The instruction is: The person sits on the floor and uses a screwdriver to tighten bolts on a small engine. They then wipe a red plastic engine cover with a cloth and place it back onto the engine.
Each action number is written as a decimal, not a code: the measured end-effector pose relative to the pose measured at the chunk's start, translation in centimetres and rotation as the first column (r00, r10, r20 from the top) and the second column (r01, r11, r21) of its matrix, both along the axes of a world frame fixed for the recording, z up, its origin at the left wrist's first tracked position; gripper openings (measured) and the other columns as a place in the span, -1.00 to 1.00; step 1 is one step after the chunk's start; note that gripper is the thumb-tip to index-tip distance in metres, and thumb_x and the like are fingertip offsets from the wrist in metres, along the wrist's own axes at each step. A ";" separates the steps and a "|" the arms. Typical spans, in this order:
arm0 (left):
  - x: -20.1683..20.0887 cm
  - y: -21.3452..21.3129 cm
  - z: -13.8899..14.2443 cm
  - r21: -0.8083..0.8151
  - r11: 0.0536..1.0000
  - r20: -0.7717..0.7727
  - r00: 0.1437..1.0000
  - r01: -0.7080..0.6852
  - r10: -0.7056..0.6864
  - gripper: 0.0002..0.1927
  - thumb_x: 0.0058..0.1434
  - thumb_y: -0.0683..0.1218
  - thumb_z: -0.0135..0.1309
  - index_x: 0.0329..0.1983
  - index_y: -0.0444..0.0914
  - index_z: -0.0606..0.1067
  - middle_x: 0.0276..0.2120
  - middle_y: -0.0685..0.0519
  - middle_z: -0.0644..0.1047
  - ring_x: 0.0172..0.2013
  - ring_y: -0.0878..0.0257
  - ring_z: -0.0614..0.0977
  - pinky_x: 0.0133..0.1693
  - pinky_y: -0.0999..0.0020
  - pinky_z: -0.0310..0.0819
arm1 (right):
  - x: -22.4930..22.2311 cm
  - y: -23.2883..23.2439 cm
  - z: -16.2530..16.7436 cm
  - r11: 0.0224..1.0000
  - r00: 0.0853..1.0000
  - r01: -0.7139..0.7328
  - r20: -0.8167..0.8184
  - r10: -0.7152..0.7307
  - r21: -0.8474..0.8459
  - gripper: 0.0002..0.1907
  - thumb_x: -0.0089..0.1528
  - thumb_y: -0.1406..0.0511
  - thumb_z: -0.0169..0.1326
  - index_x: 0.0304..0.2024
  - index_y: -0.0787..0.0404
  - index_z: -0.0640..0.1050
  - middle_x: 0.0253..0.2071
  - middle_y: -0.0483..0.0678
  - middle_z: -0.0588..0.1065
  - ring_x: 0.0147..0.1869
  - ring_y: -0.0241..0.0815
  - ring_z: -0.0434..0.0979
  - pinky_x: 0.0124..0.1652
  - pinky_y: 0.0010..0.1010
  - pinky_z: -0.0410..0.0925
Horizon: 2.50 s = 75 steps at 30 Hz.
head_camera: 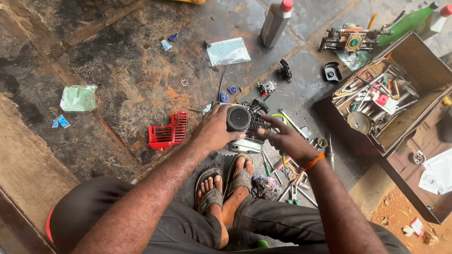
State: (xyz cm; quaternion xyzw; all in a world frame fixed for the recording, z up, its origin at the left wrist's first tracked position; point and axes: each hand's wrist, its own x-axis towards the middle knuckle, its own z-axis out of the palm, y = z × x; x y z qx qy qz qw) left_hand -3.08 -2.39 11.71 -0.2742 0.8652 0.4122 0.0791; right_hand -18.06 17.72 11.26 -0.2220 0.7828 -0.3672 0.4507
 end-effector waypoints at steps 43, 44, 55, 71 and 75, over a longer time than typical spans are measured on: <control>-5.0 6.9 -1.7 -0.156 0.884 -0.449 0.829 -0.441 0.334 -0.38 0.52 0.25 -0.43 -0.27 -0.20 0.54 -0.43 0.00 0.57 -0.33 0.09 0.60 -0.07 0.05 0.42 | 2.0 7.7 14.8 0.367 0.850 0.520 0.429 -0.305 -0.771 -0.33 0.60 -0.10 -0.30 -0.34 0.26 0.43 -0.55 -0.04 0.33 -0.46 -0.21 0.22 -0.40 -0.38 0.17; -5.0 6.9 -1.5 -0.150 0.875 -0.501 0.799 -0.460 0.334 -0.39 0.53 0.23 -0.42 -0.23 -0.20 0.55 -0.42 0.00 0.58 -0.34 0.08 0.59 -0.07 0.03 0.41 | 1.9 6.5 15.6 0.370 0.869 0.482 0.380 -0.315 -0.794 -0.31 0.61 -0.11 -0.30 -0.37 0.26 0.40 -0.56 -0.03 0.30 -0.47 -0.21 0.19 -0.40 -0.39 0.13; -5.2 6.7 -2.2 -0.174 0.885 -0.418 0.846 -0.432 0.331 -0.51 0.52 0.11 -0.28 -0.31 -0.24 0.54 -0.47 0.00 0.56 -0.39 0.13 0.59 -0.08 0.08 0.44 | 1.2 0.0 14.5 0.514 0.942 0.332 0.307 -0.134 -0.791 -0.25 0.60 -0.14 -0.24 -0.43 0.31 0.37 -0.58 -0.03 0.27 -0.51 -0.26 0.19 -0.43 -0.43 0.11; -5.0 6.9 -2.0 -0.173 0.887 -0.457 0.833 -0.428 0.312 -0.58 0.53 0.06 -0.24 -0.28 -0.25 0.53 -0.49 0.02 0.55 -0.40 0.17 0.58 -0.08 0.06 0.42 | 0.4 -1.4 13.8 0.655 0.969 0.147 0.240 0.054 -0.741 -0.11 0.45 -0.28 -0.35 -0.48 0.36 0.43 -0.64 -0.01 0.31 -0.62 -0.28 0.17 -0.50 -0.43 0.13; -5.0 6.8 -2.0 -0.177 0.878 -0.488 0.814 -0.445 0.315 -0.58 0.51 0.06 -0.24 -0.25 -0.26 0.53 -0.47 0.02 0.56 -0.39 0.16 0.59 -0.08 0.06 0.42 | 1.0 -2.5 13.5 0.678 0.990 -0.022 0.079 0.119 -0.735 -0.11 0.43 -0.31 -0.31 -0.47 0.35 0.41 -0.61 -0.01 0.34 -0.60 -0.28 0.18 -0.49 -0.44 0.13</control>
